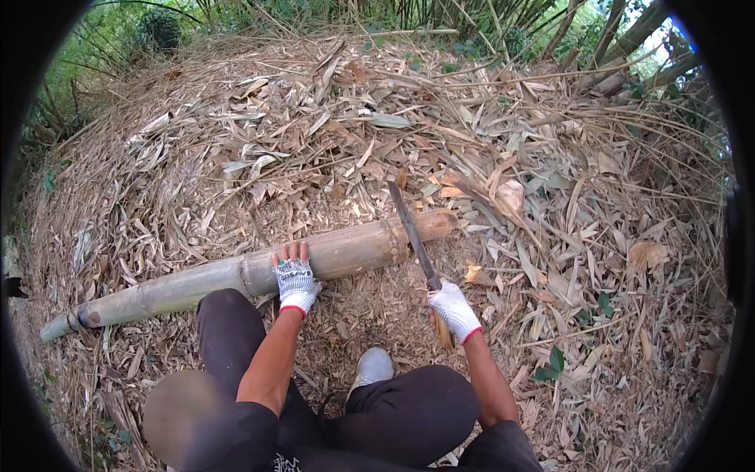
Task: The person sits on the ground in a bamboo grove and uses a machete to chop a section off a bamboo stalk. They then use a thin stick to split the bamboo stalk lengthwise.
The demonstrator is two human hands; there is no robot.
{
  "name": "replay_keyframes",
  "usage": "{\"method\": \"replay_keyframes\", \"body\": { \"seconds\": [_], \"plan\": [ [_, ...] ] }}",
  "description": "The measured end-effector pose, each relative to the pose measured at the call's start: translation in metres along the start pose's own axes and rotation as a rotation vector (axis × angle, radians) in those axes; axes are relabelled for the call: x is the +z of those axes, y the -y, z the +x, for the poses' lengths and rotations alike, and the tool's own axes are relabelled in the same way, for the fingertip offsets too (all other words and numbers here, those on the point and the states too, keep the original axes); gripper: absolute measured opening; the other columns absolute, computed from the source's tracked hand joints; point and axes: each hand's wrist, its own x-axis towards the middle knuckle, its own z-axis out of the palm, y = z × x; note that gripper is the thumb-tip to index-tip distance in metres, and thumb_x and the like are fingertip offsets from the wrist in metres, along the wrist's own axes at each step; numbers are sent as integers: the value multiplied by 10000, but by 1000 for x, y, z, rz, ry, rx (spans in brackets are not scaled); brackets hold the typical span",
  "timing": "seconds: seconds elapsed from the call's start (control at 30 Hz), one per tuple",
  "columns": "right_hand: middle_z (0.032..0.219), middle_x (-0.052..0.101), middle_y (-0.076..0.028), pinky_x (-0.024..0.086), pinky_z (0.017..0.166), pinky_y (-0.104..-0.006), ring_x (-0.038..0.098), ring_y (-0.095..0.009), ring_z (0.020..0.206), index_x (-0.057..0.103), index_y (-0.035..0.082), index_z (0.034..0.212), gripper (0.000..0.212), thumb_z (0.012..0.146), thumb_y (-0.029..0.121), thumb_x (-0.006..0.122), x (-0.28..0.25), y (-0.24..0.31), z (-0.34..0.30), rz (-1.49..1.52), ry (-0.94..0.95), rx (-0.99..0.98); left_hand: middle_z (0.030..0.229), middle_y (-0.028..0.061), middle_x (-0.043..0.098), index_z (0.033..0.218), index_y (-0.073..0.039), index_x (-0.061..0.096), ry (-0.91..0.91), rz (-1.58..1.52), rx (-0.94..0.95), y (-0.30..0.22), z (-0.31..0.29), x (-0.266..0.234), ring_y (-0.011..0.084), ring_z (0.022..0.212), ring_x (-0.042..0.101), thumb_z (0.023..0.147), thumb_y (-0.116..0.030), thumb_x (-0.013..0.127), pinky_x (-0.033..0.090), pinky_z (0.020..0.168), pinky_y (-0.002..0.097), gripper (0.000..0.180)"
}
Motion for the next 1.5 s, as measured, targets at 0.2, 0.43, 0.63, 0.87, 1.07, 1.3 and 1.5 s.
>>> {"method": "replay_keyframes", "body": {
  "seconds": [0.2, 0.43, 0.63, 0.87, 1.07, 1.3, 1.5],
  "plan": [
    [798, 624, -90, 502, 480, -274, 610, -140, 570, 543, -24, 993, 298, 783, 94, 718, -1, 191, -113, 121, -272, -951, 1409, 114, 362, 1394, -90, 337, 4, 71, -9, -4, 1, -1, 347, 1333, 310, 568, -371, 852, 181, 1119, 546, 1013],
    [856, 578, -100, 476, 830, -484, 594, -248, 910, 527, 114, 1034, 236, 894, 300, 563, -38, 264, -135, 446, -228, -1801, 1416, 107, 362, 1394, -114, 344, -8, 26, -27, -1, 2, 3, 340, 1346, 304, 558, -376, 851, 175, 1124, 543, 1013],
    [845, 640, -293, 510, 747, -470, 637, -429, 856, 612, 1, 926, 344, 778, 308, 658, 10, 8, 7, -843, -324, -155, 1403, 102, 388, 1392, -106, 357, -121, 136, -4, -4, 0, 13, 334, 1338, 323, 566, -355, 844, 185, 1122, 538, 991],
    [871, 639, -282, 504, 744, -468, 631, -424, 871, 596, -11, 917, 352, 757, 285, 698, -10, -19, 21, -798, -318, -154, 1386, 221, 407, 1377, -85, 400, 365, 136, 115, 12, 54, -35, 401, 1270, 413, 528, -512, 830, 337, 1039, 508, 1044],
    [938, 640, -272, 502, 797, -449, 627, -399, 923, 607, -11, 980, 420, 749, 320, 725, 7, 18, -7, -759, -336, -88, 1356, 182, 498, 1412, -87, 369, 792, -180, 220, 30, 109, -27, 333, 1247, 482, 445, -488, 862, 376, 1055, 372, 1157],
    [1208, 571, -218, 399, 990, -435, 537, -360, 1130, 466, -8, 1299, 672, 769, 307, 734, 2, 33, -30, -745, -693, -672, 1345, 182, 506, 1409, -54, 359, 828, -258, 239, 32, 116, -27, 329, 1233, 491, 476, -423, 881, 371, 1053, 365, 1131],
    [1015, 629, -225, 485, 833, -455, 612, -378, 950, 557, 5, 1082, 416, 742, 208, 685, 33, -8, 36, -1002, -548, -289, 1320, 197, 526, 1395, -68, 395, 784, -306, 254, 33, 110, -31, 346, 1219, 503, 472, -464, 862, 388, 1039, 368, 1107]
  ]
}}
